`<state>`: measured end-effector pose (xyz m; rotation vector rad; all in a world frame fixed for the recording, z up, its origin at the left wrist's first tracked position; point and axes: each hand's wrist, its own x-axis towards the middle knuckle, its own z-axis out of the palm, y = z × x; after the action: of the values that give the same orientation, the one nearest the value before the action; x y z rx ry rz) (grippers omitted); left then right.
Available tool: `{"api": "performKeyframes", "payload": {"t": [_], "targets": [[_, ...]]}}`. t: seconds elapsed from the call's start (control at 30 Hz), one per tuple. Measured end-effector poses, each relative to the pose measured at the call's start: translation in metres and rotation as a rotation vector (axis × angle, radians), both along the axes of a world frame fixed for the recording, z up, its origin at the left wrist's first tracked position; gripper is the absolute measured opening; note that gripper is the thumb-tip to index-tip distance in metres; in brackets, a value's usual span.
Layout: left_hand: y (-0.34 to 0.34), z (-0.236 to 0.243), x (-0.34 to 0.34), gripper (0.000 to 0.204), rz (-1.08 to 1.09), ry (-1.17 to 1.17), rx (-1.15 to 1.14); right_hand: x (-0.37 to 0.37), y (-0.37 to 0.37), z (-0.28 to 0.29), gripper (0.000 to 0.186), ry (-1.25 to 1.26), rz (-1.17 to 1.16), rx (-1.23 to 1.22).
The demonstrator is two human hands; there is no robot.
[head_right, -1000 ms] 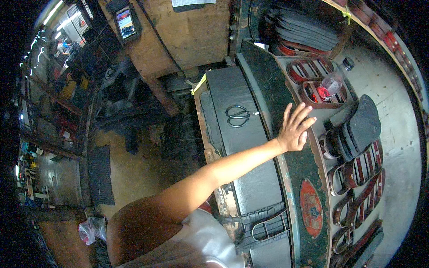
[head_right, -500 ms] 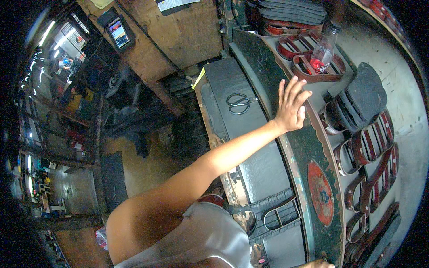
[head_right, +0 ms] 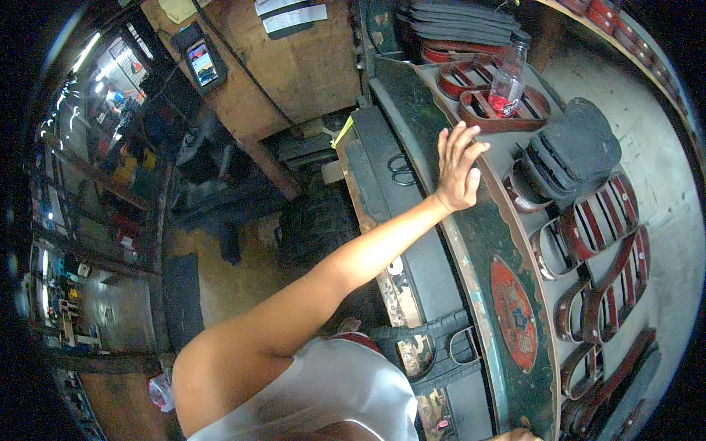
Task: The person aligns a rubber sole on a workbench, places a metal template on top, and presses it into the material. They then remove the template, inspect the sole, and repeat the process with additional soles. The person marks the soles with a pencil and stacks them on the bench.
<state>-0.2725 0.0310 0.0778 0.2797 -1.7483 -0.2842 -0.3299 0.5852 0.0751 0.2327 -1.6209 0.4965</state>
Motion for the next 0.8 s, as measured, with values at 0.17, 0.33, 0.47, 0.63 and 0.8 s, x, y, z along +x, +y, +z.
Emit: {"api": "performKeyframes", "payload": {"t": [0.17, 0.33, 0.47, 0.63, 0.8], "targets": [[-0.001, 0.002, 0.003, 0.045, 0.011, -0.006, 0.015, 0.005, 0.005, 0.01, 0.059, 0.001, -0.013, 0.014], [0.002, 0.007, 0.008, 0.045, 0.028, -0.025, 0.018, 0.01, -0.001, 0.024, 0.059, -0.01, -0.013, 0.034], [0.003, 0.008, 0.008, 0.044, 0.029, -0.037, 0.012, 0.012, -0.005, 0.027, 0.059, -0.003, -0.019, 0.025], [0.004, 0.01, 0.013, 0.045, 0.031, -0.057, 0.029, 0.015, -0.008, 0.036, 0.06, -0.01, -0.015, 0.034], [0.004, 0.011, 0.016, 0.045, 0.04, -0.079, 0.034, 0.018, -0.003, 0.04, 0.061, -0.037, -0.03, 0.056]]}}
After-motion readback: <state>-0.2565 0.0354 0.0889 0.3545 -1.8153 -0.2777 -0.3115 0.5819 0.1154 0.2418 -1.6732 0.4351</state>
